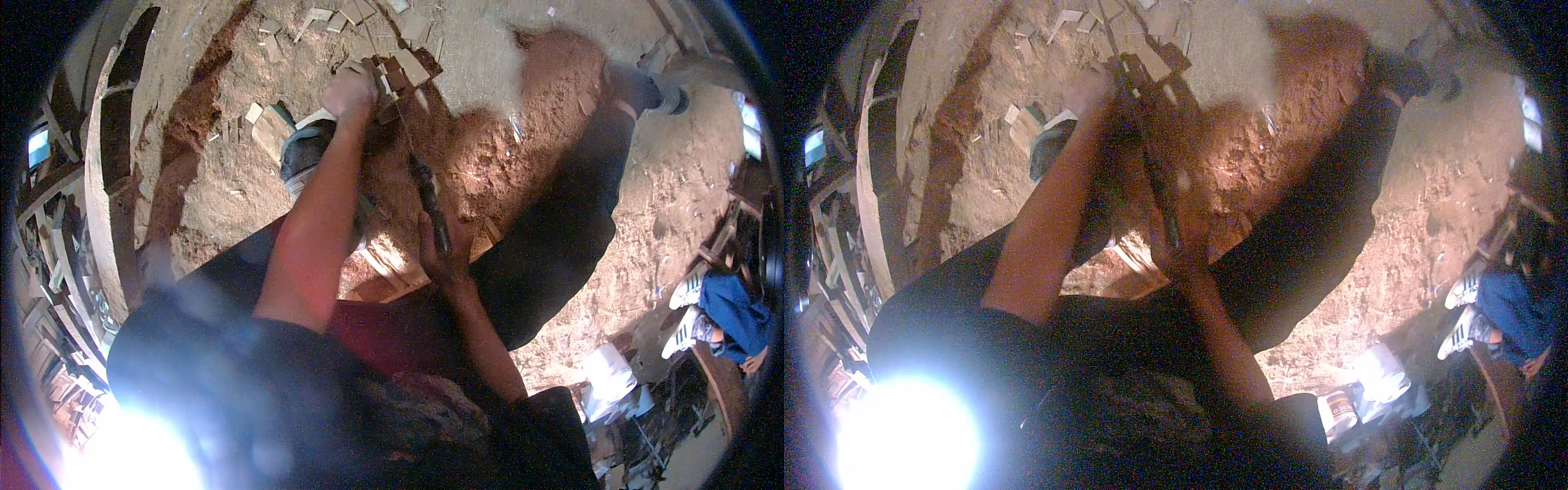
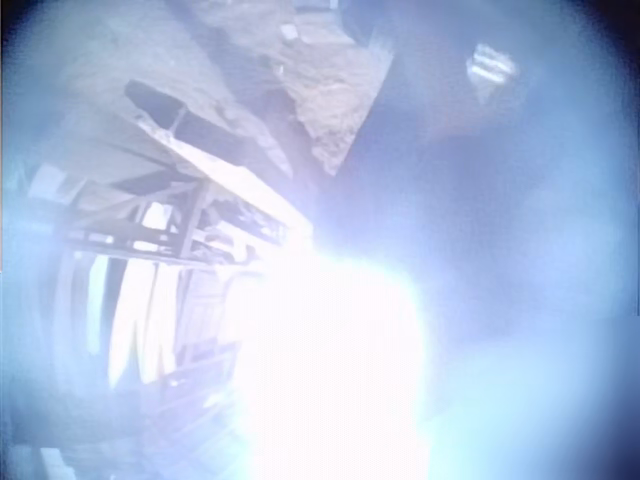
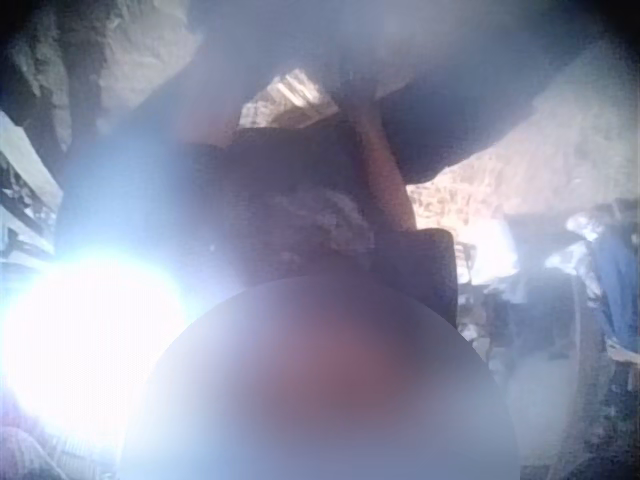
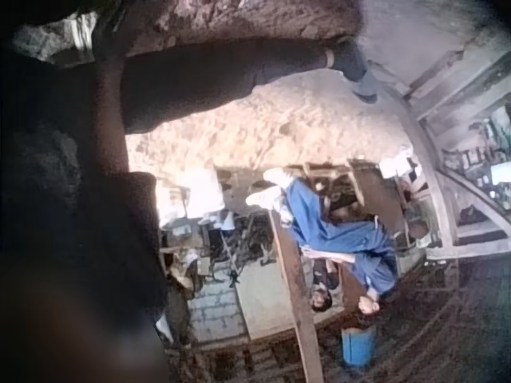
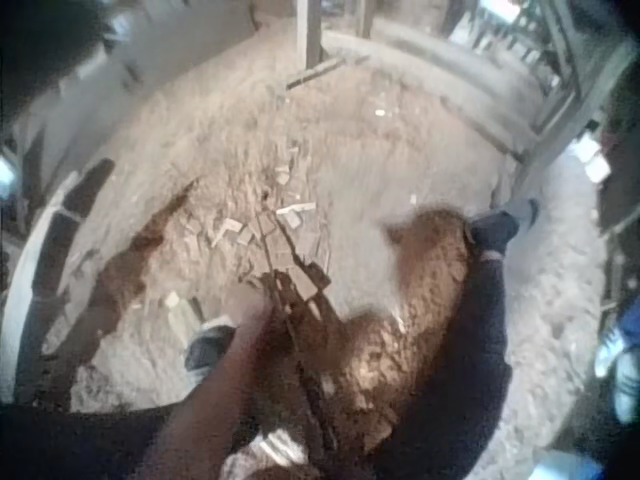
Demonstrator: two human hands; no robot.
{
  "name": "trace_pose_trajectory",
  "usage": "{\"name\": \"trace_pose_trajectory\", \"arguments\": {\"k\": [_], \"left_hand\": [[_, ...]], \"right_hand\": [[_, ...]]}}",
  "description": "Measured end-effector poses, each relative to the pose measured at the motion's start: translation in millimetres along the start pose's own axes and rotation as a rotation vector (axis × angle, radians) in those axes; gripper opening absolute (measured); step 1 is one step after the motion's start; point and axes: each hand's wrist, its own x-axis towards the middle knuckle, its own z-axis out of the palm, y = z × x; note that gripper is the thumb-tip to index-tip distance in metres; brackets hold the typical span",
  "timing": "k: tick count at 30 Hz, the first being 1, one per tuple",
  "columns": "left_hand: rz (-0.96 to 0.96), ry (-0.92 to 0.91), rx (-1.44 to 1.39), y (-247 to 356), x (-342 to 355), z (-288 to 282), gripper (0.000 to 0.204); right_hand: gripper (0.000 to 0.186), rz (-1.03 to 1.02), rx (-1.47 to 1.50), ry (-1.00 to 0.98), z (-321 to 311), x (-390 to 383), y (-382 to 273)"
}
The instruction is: The person sits on the floor and uses a hand saw to cut a small piece of wood. They hold the wood steady with one hand and saw with the other, producing sawdust. The person briefly pauses to inspect the cut before resuming.
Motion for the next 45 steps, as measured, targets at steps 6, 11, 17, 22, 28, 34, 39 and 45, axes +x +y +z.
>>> {"name": "trace_pose_trajectory", "arguments": {"k": [6,11,17,22,28,34,39,45], "left_hand": [[0.622,-0.163,0.241,-54,6,-17,0.054],[0.654,-0.067,-0.126,-63,-26,-25,0.057],[0.851,-0.005,0.085,-65,-45,-62,0.057],[0.795,-0.283,-0.071,-64,-45,-68,0.049],[0.726,0.145,-0.006,-69,-25,-25,0.047],[0.308,0.017,-0.059,-54,2,-11,0.051],[0.131,0.049,-0.093,-37,-17,-7,0.057],[0.294,-0.077,0.087,-42,1,-3,0.061]], "right_hand": [[0.024,0.02,0.035,-0.059,-5,0,-19],[0.026,0.217,0.154,-0.076,-19,10,-47],[0.027,0.088,0.221,0.06,-14,19,-51],[0.028,0.07,0.332,0.034,-30,18,-68],[0.032,0.138,0.342,0.021,-29,31,-61],[0.032,0.104,0.29,-0.004,-15,37,-61],[0.03,-0.039,0.173,-0.021,-6,54,-46],[0.025,0.051,0.104,-0.09,-4,61,-28]]}}
